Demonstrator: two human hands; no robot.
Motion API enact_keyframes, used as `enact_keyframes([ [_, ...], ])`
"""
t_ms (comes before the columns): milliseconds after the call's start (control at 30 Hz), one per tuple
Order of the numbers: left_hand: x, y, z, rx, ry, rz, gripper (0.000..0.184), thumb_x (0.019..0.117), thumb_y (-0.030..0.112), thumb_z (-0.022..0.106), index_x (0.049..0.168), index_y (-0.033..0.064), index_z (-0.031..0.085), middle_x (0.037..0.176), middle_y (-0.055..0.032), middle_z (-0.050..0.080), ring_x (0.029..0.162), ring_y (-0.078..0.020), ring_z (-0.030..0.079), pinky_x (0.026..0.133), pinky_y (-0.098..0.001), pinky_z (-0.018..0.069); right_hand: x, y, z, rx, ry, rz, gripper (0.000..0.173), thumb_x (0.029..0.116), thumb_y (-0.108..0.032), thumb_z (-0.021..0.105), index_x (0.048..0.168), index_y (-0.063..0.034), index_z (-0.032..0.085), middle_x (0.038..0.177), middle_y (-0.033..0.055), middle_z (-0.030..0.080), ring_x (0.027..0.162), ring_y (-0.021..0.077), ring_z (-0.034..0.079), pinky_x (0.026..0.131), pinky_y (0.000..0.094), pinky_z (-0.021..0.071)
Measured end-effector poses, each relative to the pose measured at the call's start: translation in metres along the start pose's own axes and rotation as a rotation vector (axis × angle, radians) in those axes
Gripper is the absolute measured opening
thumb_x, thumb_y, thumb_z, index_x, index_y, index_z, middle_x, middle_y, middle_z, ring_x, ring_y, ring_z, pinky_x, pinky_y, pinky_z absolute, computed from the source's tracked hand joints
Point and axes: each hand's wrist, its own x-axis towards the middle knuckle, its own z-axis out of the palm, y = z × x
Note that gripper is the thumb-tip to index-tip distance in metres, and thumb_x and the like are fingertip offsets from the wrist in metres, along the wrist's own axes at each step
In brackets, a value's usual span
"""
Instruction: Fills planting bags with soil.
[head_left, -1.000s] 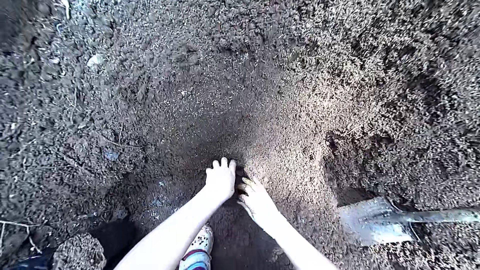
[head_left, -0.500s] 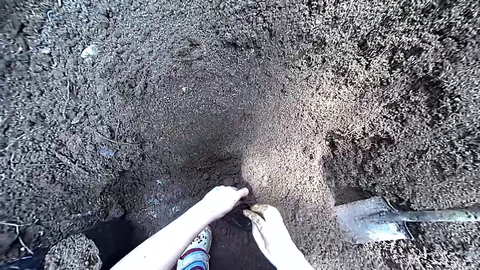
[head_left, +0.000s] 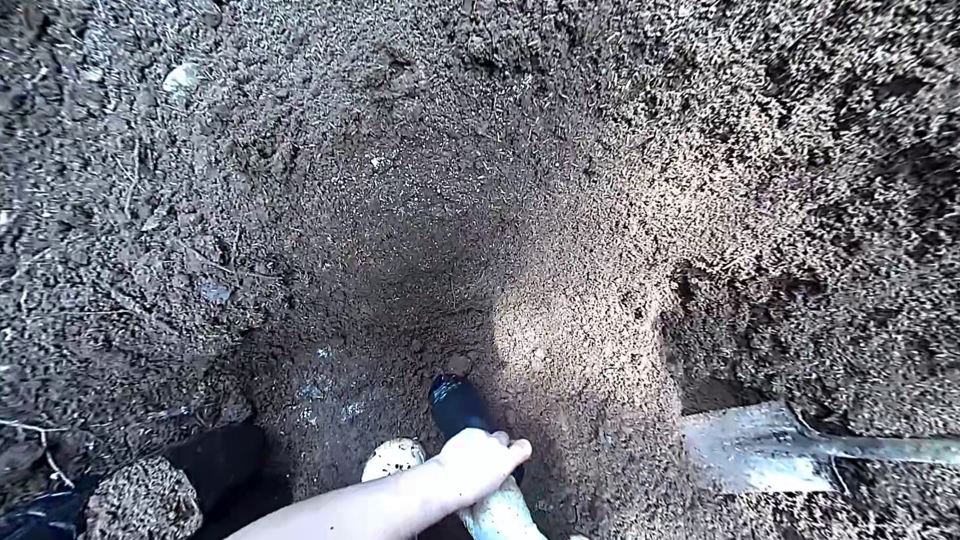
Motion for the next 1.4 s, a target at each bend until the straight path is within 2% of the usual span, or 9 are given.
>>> enact_keyframes([
  [200,0.006,-0.006,0.005,-0.004,-0.03,-0.01,0.038,0.1097,0.007,0.037,0.145,0.0069,0.051,0.119,-0.0265,0.066,0.106,-0.0457,0.068,0.089,-0.0601,0.0533,0.012,-0.013,-0.015,-0.027,-0.165,0.074,0.057,0.108,-0.041,0.042,0.144,0.0009,0.054,0.151,0.0245,0.051,0.145,0.0394,0.043,0.122,0.0545,0.0273],
  [333,0.004,-0.012,-0.005,-0.112,0.058,-0.115,0.036,0.1107,0.013,0.038,0.143,0.0077,0.053,0.122,-0.0255,0.067,0.112,-0.0455,0.067,0.094,-0.062,0.0518,0.024,-0.004,-0.013,0.064,-0.016,0.067,0.053,0.1048,-0.039,0.051,0.141,-0.0004,0.058,0.147,0.0221,0.056,0.141,0.0361,0.048,0.12,0.0516,0.0321],
  [467,-0.018,-0.017,-0.049,-0.3,0.374,-0.219,0.03,0.1084,0.016,0.046,0.133,0.002,0.057,0.112,-0.0245,0.07,0.107,-0.0405,0.069,0.094,-0.0588,0.0537,0.024,0.006,-0.07,-0.026,0.167,-0.201,0.046,0.1027,-0.037,0.057,0.125,0.0019,0.068,0.132,0.0234,0.065,0.131,0.0377,0.058,0.114,0.0532,0.0414],
  [667,-0.073,0.013,-0.105,-0.369,0.547,-0.312,0.028,0.1095,0.017,0.045,0.129,0.0019,0.058,0.11,-0.0192,0.068,0.104,-0.0307,0.068,0.095,-0.0508,0.0524,-0.009,-0.031,-0.155,-0.183,0.091,-0.416,0.05,0.1028,-0.04,0.059,0.116,0.0071,0.068,0.124,0.0278,0.065,0.126,0.0416,0.059,0.11,0.0575,0.0414],
  [833,-0.033,-0.074,-0.053,-0.264,0.464,-0.539,0.037,0.1105,0.023,0.044,0.14,0.0025,0.052,0.123,-0.026,0.066,0.118,-0.0418,0.065,0.102,-0.0599,0.0496,0.077,-0.026,-0.096,-0.199,-0.057,-0.326,0.05,0.102,-0.035,0.063,0.13,0.0068,0.062,0.14,0.0275,0.058,0.137,0.0422,0.05,0.118,0.0581,0.0343],
  [967,-0.036,-0.085,-0.06,-0.258,0.536,-0.602,0.035,0.1088,0.02,0.048,0.139,0.0032,0.055,0.126,-0.023,0.067,0.12,-0.0382,0.065,0.104,-0.0568,0.0494,0.08,-0.03,-0.118,-0.107,-0.016,-0.37,0.038,0.1014,-0.023,0.064,0.129,0.003,0.065,0.136,0.025,0.061,0.134,0.0403,0.053,0.116,0.057,0.0361],
  [1100,-0.039,-0.083,-0.069,-0.229,0.536,-0.521,0.038,0.0994,0.006,0.061,0.136,-0.0009,0.055,0.128,-0.0241,0.063,0.118,-0.0363,0.063,0.104,-0.0518,0.0496,0.055,0.005,-0.148,-0.067,0.068,-0.465,0.033,0.1069,-0.022,0.054,0.127,0.0007,0.067,0.13,0.0219,0.066,0.13,0.0368,0.057,0.116,0.0527,0.037],
  [1267,-0.034,-0.076,-0.07,-0.093,0.463,-0.421,0.023,0.0968,-0.004,0.055,0.111,0.0039,0.072,0.142,-0.0224,0.053,0.131,-0.0349,0.055,0.107,-0.048,0.0484,0.056,0.095,-0.183,0.146,0.619,-0.346,0.036,0.106,-0.026,0.053,0.133,-0.0076,0.067,0.135,0.0158,0.066,0.133,0.0311,0.057,0.116,0.0497,0.0397],
  [1400,-0.035,-0.075,-0.069,-0.036,0.29,-0.378,0.038,0.0974,-0.004,0.055,0.128,0.0132,0.071,0.153,-0.019,0.049,0.141,-0.0353,0.049,0.115,-0.052,0.0425,0.109,0.186,-0.177,0.14,0.823,-0.017,0.063,0.1003,-0.053,0.056,0.151,-0.0159,0.052,0.153,0.0146,0.051,0.145,0.0331,0.043,0.123,0.0524,0.0304],
])
